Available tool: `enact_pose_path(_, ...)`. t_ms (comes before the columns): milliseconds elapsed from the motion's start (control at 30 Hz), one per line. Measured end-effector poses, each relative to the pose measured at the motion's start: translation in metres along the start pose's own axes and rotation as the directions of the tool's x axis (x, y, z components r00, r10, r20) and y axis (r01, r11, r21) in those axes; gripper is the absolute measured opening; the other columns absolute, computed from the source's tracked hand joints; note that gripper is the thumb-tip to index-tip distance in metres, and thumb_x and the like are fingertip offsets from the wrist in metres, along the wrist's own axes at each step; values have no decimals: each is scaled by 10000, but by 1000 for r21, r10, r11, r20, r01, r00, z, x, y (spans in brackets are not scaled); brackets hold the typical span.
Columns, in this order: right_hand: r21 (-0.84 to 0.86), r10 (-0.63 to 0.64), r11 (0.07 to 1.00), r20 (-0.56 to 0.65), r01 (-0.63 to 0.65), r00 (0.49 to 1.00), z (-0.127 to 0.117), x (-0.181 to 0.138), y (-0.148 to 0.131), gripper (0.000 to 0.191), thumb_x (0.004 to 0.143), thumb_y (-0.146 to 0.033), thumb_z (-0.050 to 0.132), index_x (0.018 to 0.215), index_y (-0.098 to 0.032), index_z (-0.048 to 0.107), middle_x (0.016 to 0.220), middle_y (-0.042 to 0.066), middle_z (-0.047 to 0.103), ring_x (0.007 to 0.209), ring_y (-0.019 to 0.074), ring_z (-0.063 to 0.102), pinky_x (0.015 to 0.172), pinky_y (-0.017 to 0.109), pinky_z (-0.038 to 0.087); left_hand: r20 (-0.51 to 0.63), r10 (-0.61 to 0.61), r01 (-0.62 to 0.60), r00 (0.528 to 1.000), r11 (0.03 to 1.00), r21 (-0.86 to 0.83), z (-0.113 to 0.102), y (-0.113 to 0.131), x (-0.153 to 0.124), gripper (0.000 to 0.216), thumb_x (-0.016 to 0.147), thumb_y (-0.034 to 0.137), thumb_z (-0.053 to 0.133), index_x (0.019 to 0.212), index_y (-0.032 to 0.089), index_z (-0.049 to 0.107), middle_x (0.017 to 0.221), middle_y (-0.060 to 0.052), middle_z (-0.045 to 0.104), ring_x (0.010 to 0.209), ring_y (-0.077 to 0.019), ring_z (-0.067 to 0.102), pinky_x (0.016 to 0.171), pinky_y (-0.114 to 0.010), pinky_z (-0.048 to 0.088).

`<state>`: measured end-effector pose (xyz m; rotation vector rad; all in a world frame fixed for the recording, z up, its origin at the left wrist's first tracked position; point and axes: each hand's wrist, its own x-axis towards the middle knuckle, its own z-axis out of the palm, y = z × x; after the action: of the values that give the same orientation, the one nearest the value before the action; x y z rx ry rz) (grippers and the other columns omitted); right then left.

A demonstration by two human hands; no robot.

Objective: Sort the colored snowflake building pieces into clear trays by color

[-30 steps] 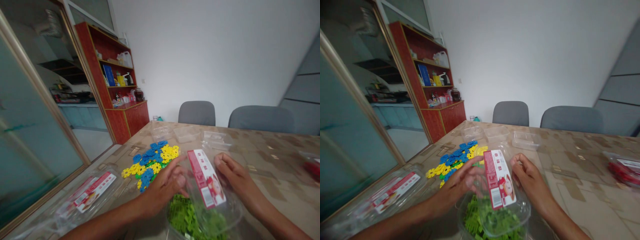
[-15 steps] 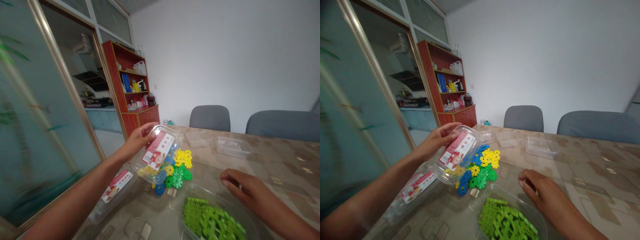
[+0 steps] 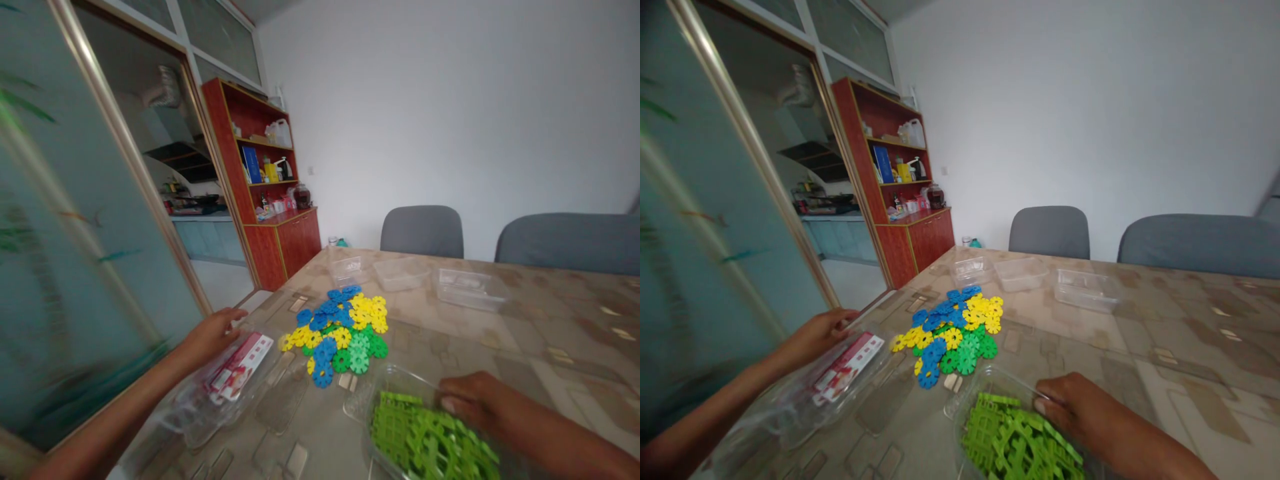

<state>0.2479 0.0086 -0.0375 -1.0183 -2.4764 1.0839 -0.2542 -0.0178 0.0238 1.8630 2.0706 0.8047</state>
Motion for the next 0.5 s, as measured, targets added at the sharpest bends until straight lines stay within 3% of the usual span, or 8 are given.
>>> enact_pose_path(100,27,-13,1000,-10,13,1000,-1,1,-12,469,993,-509,381,667,-190,489,634,-50,401,604,127,395,551,246,332,-23,133,-133,991,991,14,11,31,-5,383,749,456,627,998,180,719,1070,-121,697,1003,-321,616,897,-391,456)
enact_pose_path(200,47,-30,998,-51,33,998,-2,4,-25,477,996,-510,372,651,-194,466,633,-50,398,608,129,407,560,245,350,126,300,-275,946,944,-184,34,81,-19,334,891,423,537,1083,208,705,1171,-106,676,1049,-280,618,886,-374,487)
enact_pose_path(267,53,-24,998,-82,29,996,-3,6,-31,466,1007,-500,340,669,-201,456,655,-43,416,626,136,427,581,253,363,308,415,-272,856,869,-414,53,112,-30,378,895,419,580,1227,249,642,1317,-93,606,1198,-288,550,992,-425,443)
enact_pose_path(333,40,-27,999,-107,32,994,-4,8,-35,450,1008,-499,332,687,-207,450,668,-38,427,634,142,440,593,259,366,480,513,-231,712,816,-529,70,136,-39,767,741,404,777,1427,281,456,1503,-103,422,1347,-341,403,1094,-507,334)
enact_pose_path(400,21,-33,999,-143,37,989,-5,9,-38,440,1005,-503,337,694,-210,446,671,-35,434,639,147,449,600,263,363,570,551,-161,610,790,-592,85,150,-43,1102,613,378,876,1523,286,262,1586,-119,256,1415,-381,275,1142,-562,216)
enact_pose_path(433,19,-31,999,-161,34,986,-6,9,-39,440,1003,-505,339,690,-212,439,667,-35,432,640,149,450,600,264,360,588,558,-127,585,779,-614,92,154,-43,1190,581,376,894,1540,282,195,1600,-125,208,1430,-391,232,1153,-574,172)
enact_pose_path(500,29,-15,999,-193,21,981,-6,10,-42,441,999,-508,347,678,-214,423,654,-38,420,634,149,445,592,263,352,580,571,-77,581,748,-659,103,156,-41,1267,562,390,901,1552,275,119,1612,-132,147,1446,-400,171,1160,-584,120)
